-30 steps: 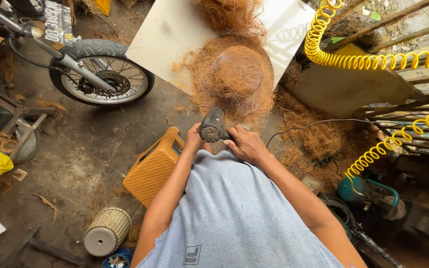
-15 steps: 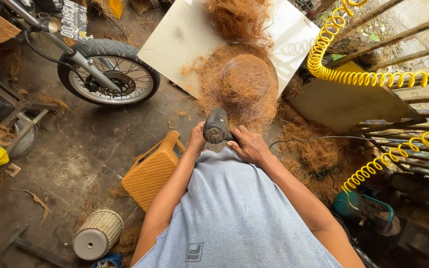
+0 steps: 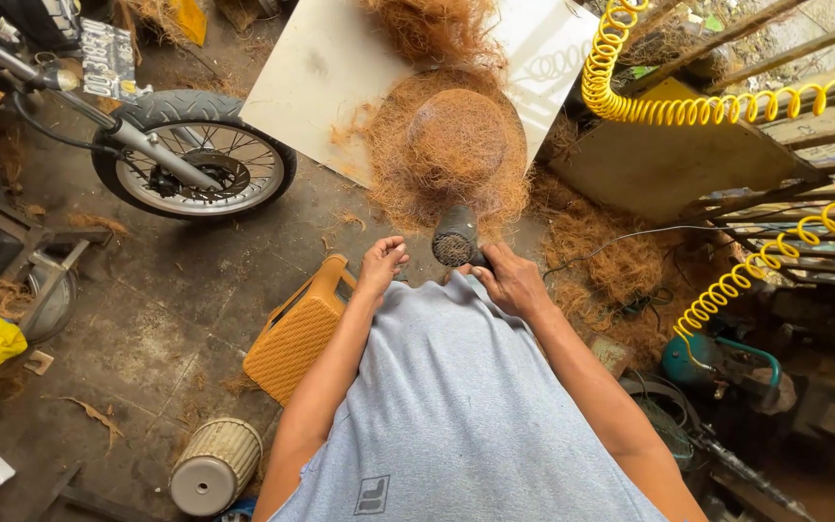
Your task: The person shapes a coco fiber hat by hand, then uses a spray gun to apply a coating, followed by drying with a hair dryer. Finally, the person applies a liquid from a green bottle to the hat.
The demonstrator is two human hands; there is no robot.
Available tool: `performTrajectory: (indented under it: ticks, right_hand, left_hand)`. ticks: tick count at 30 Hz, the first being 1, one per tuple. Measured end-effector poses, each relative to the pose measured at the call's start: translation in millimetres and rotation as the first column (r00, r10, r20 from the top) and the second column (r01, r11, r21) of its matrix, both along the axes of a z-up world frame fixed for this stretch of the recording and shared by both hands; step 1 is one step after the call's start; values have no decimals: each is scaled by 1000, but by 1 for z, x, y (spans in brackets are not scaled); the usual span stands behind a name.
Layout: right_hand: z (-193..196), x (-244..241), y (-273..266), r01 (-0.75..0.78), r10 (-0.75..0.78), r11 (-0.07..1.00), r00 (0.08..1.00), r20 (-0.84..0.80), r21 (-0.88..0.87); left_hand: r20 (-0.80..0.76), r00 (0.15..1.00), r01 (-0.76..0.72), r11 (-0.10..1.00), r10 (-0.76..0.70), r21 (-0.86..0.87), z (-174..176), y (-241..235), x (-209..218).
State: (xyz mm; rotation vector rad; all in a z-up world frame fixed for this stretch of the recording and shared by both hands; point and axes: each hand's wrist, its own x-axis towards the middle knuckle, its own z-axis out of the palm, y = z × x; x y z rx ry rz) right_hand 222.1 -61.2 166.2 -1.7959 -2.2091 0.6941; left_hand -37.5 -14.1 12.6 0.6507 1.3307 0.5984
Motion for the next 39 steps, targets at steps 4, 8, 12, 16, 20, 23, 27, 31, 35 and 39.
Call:
performTrajectory:
  ticks: [4, 8, 12, 16, 20, 23, 27, 31, 35, 39]
  right_hand:
    - [-9, 14, -11, 168, -167, 984, 986, -15, 58]
    - [-11, 25, -21, 339, -338, 941, 939, -71, 12]
    - [-13, 28, -23, 399, -397, 917, 910, -119, -8]
    - [-12, 20, -26, 393, -392, 919, 910, -138, -17]
    - [-12, 4, -22, 335, -332, 942, 931, -153, -11]
    - [-16, -13, -16, 267, -265, 964, 951, -162, -9]
    - [-14, -30, -1, 131, -120, 990, 973, -199, 42]
    - [-18, -37, 6, 44, -24, 994, 982, -187, 102]
    - [-4, -36, 7, 41, -22, 993, 985, -168, 114]
    - [-8, -17, -6, 133, -120, 989, 978, -172, 63]
  left_hand:
    - [1, 999, 33, 999, -33, -1, 2, 2, 7]
    - [16, 997, 78, 997, -78, 6, 12, 5, 18]
    - [24, 993, 114, 993, -114, 17, 5, 5, 30]
    - [43, 991, 127, 992, -127, 20, 5, 0, 35]
    - [53, 989, 135, 991, -135, 6, 11, -2, 34]
    - [49, 988, 143, 990, -143, 19, 20, -2, 31]
    - [11, 986, 166, 985, -167, 36, -9, -4, 30]
    - [35, 991, 129, 990, -131, 56, -7, -6, 26]
    - [55, 993, 102, 994, -104, 48, 18, -4, 21]
    - [54, 994, 94, 995, -95, 23, 24, -9, 14]
